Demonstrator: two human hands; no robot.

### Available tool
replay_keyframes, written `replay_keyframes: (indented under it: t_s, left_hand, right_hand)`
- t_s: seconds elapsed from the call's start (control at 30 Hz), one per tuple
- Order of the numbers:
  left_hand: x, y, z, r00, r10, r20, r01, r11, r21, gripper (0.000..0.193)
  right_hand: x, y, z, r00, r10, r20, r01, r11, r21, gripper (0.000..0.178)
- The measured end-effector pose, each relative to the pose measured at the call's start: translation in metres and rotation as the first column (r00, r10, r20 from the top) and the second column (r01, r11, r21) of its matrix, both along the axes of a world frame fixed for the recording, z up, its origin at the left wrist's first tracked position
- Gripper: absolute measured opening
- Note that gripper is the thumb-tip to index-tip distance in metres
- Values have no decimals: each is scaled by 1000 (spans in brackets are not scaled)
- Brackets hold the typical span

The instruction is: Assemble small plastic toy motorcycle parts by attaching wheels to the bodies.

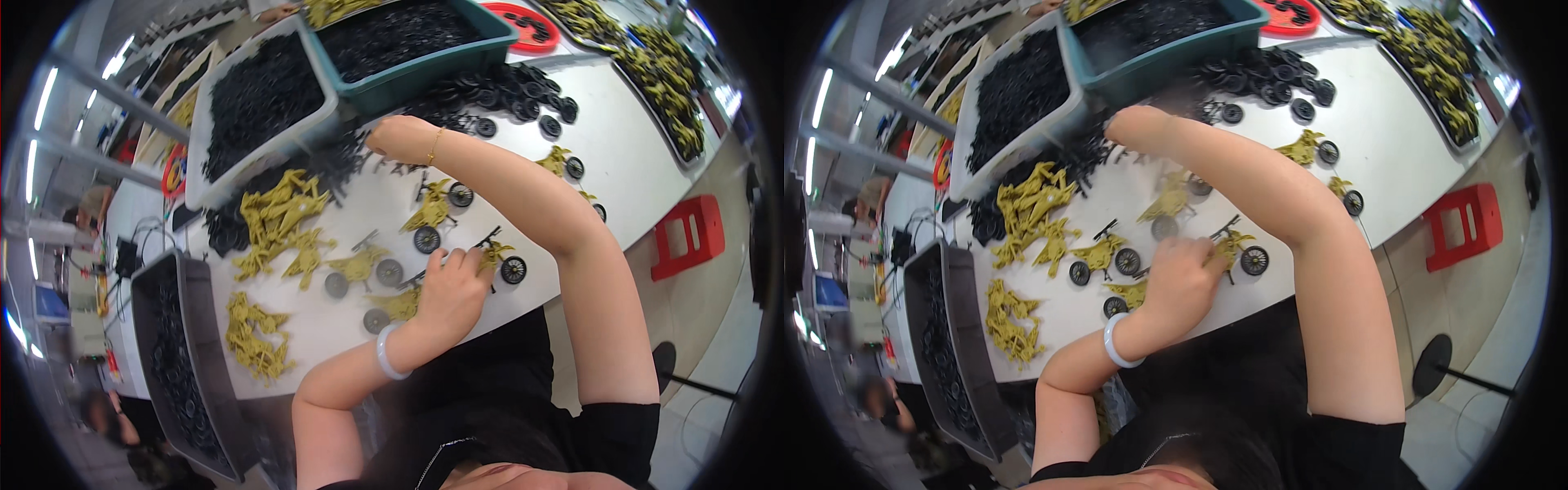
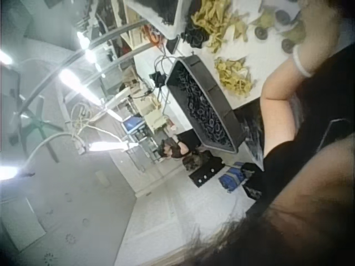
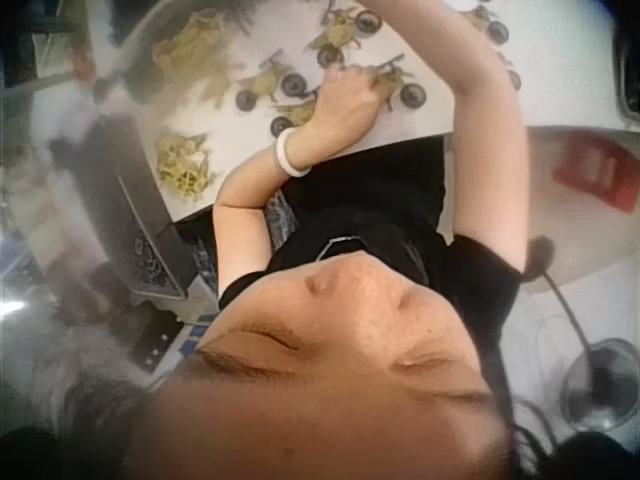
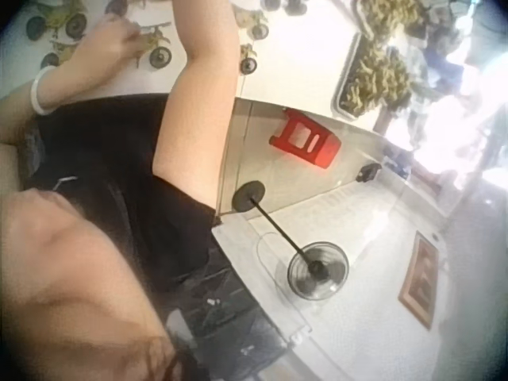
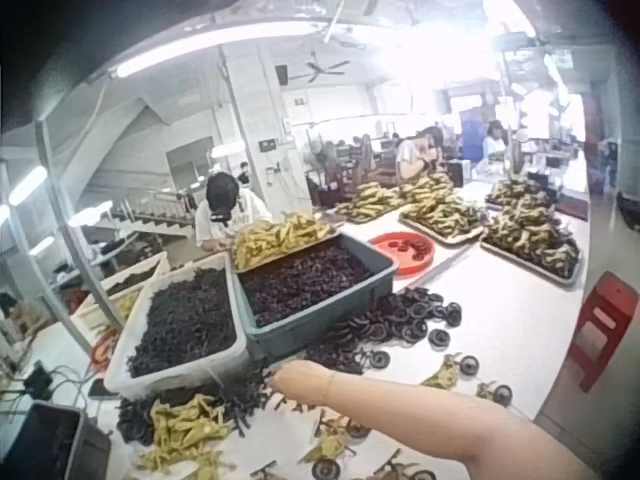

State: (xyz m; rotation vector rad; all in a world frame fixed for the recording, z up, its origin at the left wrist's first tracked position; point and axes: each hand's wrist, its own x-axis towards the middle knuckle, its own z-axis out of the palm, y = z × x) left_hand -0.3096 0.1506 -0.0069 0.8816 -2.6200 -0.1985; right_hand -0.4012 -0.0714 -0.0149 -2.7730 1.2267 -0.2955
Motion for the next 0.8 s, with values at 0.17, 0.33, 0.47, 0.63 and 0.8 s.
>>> replay_keyframes:
  t_s: [0.17, 0.33, 0.47, 0.63, 0.8]
  left_hand:
    - [0, 2, 20, 994, 1, -111, 6, 998, 63, 13]
    - [-51, -28, 32, 990, -118, -73, 115, 993, -37, 17]
    - [-125, -76, 4, 982, -185, -28, 179, 973, -146, 14]
    - [-169, -110, -19, 998, -62, 5, 62, 998, -1, 19]
    - [-156, -117, -31, 998, -69, 8, 68, 998, 6, 18]
  right_hand:
    - [-108, 43, 60, 873, -161, 460, 100, 983, 154, 21]
    - [-227, 81, 54, 772, -507, 383, 398, 856, 331, 17]
    - [-259, 92, 32, 742, -610, 277, 472, 769, 431, 16]
    - [-275, 85, 9, 752, -616, 233, 423, 723, 546, 15]
    - [-274, 83, 0, 804, -531, 268, 246, 707, 663, 15]
